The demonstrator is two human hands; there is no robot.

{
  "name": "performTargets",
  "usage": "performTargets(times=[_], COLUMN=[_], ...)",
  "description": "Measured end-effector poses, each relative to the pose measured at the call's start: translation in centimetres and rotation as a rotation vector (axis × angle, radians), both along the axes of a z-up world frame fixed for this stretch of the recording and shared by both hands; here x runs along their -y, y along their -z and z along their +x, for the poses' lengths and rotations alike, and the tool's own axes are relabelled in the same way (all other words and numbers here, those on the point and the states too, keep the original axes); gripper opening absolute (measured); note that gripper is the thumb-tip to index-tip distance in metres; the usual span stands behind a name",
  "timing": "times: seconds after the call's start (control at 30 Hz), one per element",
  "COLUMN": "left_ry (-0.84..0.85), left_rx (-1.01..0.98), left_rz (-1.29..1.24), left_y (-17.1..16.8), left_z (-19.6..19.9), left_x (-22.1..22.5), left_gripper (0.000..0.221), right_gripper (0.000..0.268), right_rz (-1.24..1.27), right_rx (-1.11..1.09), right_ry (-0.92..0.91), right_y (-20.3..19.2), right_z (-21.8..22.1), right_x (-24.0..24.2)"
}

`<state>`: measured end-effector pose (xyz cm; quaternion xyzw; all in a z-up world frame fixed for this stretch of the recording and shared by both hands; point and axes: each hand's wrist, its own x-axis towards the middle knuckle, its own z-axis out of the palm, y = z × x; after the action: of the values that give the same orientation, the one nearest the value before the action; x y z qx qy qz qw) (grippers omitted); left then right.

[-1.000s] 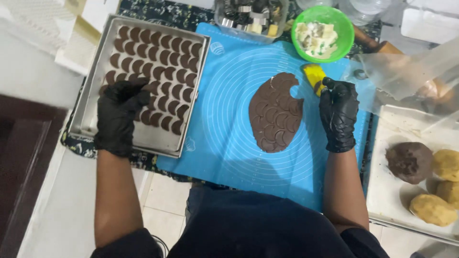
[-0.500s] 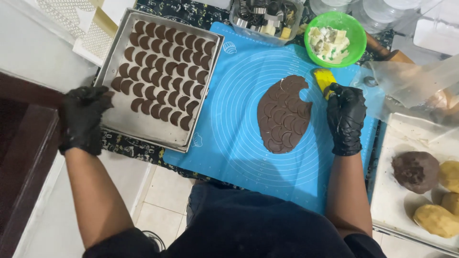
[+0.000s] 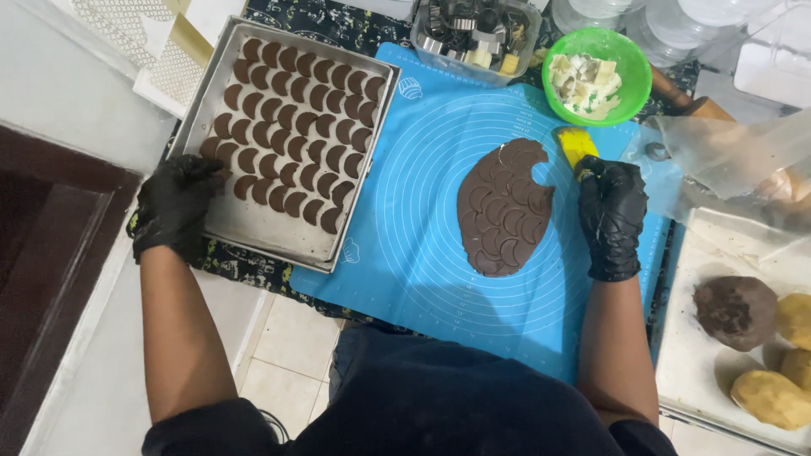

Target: Preparing chocolate cookies by scraping dough and arranging them on a baking tray

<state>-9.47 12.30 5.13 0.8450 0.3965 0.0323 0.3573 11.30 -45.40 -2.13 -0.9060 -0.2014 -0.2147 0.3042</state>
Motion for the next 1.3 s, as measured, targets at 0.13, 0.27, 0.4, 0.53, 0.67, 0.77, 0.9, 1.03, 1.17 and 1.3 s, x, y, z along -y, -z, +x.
performTargets(times=[0.13, 0.27, 0.4, 0.53, 0.67, 0.77, 0.9, 1.03, 1.17, 1.3], left_ry=[0.028, 0.078, 0.118, 0.127, 0.275, 0.231, 0.061, 0.1, 0.187, 0.238], left_rx=[-0.08, -0.244, -0.238, -0.158, -0.069, -0.045, 0.022, -0.071, -0.219, -0.177], left_rz=[0.059, 0.194, 0.282, 0.309, 0.508, 0.488, 0.339, 0.371, 0.474, 0.481], left_y=[-2.0, -3.7, -3.8, -1.2, 2.0, 0.6, 0.3, 2.4, 4.9, 6.6], left_z=[0.0, 0.4, 0.3, 0.1, -0.5, -0.6, -1.0, -1.2, -1.4, -1.3], left_x=[1.7, 2.8, 3.0, 1.5, -0.5, 0.8, 0.6, -1.1, -1.8, -2.5], left_gripper=[0.038, 0.043, 0.039, 0.03, 0.036, 0.034, 0.038, 0.039, 0.04, 0.034], right_gripper=[0.015, 0.014, 0.022, 0.022, 0.024, 0.022, 0.023, 0.022, 0.023, 0.022], right_rz=[-0.015, -0.018, 0.0, -0.014, -0.054, -0.03, -0.05, -0.036, -0.035, -0.046], right_rx=[0.058, 0.032, 0.007, 0.01, -0.002, -0.002, 0.025, 0.054, -0.004, 0.03], right_ry=[0.001, 0.022, -0.01, 0.012, 0.04, 0.054, 0.019, -0.003, 0.029, -0.002], right_y=[0.0, 0.6, -0.7, -0.6, -0.6, 0.0, -0.7, -0.3, -0.8, -1.0], right_z=[-0.2, 0.2, -0.3, -0.2, -0.2, 0.1, 0.0, 0.1, 0.0, -0.1], right_x=[0.1, 0.5, 0.0, 0.1, 0.0, 0.3, 0.1, 0.3, 0.0, 0.1])
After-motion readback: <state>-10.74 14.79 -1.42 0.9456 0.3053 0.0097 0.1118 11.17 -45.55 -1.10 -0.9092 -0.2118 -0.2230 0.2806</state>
